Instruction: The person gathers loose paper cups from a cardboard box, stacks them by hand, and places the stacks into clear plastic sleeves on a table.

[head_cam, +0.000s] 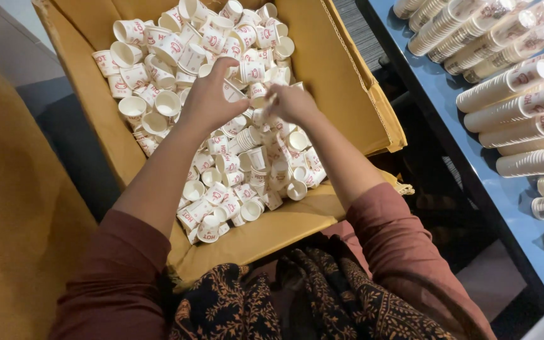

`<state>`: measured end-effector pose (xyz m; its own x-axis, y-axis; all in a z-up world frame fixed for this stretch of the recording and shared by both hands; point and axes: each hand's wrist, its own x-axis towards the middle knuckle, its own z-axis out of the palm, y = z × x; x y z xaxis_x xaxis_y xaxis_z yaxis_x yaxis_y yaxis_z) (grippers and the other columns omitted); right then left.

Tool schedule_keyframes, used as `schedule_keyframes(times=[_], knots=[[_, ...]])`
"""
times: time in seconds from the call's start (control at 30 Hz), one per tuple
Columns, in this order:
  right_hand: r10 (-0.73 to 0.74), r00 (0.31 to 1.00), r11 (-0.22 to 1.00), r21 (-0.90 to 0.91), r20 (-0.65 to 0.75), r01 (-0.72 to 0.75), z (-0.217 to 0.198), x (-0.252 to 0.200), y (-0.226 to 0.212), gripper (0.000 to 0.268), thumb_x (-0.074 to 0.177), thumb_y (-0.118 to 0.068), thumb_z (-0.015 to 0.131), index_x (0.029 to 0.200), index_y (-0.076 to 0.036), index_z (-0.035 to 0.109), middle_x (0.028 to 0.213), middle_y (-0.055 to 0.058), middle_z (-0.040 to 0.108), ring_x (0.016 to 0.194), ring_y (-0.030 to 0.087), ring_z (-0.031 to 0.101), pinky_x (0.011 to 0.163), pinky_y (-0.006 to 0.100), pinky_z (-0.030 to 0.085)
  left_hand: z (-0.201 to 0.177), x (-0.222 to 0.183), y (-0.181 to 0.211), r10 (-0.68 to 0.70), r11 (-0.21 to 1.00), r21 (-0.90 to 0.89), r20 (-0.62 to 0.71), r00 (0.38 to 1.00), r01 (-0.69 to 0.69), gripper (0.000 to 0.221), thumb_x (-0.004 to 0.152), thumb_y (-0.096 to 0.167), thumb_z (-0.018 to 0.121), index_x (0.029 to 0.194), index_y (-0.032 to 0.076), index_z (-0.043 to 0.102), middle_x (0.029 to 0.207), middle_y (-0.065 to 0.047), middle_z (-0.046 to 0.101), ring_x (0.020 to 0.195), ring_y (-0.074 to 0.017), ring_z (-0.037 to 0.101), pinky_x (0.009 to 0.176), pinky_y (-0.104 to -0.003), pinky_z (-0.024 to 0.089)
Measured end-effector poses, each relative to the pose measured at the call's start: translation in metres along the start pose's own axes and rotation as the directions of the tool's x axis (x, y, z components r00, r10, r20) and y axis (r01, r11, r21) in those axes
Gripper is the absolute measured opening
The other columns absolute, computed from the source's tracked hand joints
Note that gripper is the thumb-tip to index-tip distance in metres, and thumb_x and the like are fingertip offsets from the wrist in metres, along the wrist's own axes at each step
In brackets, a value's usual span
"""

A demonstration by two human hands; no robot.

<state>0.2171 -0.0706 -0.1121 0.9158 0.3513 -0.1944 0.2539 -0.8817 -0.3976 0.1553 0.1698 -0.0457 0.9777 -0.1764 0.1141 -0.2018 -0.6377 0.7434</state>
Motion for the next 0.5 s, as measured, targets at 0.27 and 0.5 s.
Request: schedule_keyframes(times=[0.27,0.5], knots=[[-0.296,0.849,0.695,0.511,-0.437,0.506,-0.043,-0.045,-0.086,0.025,0.108,-0.019,0.06,0.13,-0.009,0.057,0.096,0.008,0.076,0.091,0.016,0.076,0.082,0.032,0.059,0.001,-0.005,0.011,0.008,1.0,-0.022,0.048,0.999,-0.007,0.079,0.076,0.032,0.083,0.144,0.021,0.045,0.098,-0.021,0.073,0.091,-0.041,0.071,0.08,-0.048,0.055],[-0.121,0.848,0.821,0.428,-0.517,0.378,-0.028,-0.017,-0.052,0.026,0.112,-0.034,0.056,0.123,-0.012,0.06,0.095,0.006,0.076,0.093,0.017,0.08,0.084,0.035,0.06,-0.018,-0.006,0.022,0.014,0.997,-0.073,-0.064,0.998,-0.019,0.049,0.078,0.036,0.086,0.112,0.013,0.06,0.097,-0.012,0.075,0.088,-0.0318,0.074,0.079,-0.043,0.055]])
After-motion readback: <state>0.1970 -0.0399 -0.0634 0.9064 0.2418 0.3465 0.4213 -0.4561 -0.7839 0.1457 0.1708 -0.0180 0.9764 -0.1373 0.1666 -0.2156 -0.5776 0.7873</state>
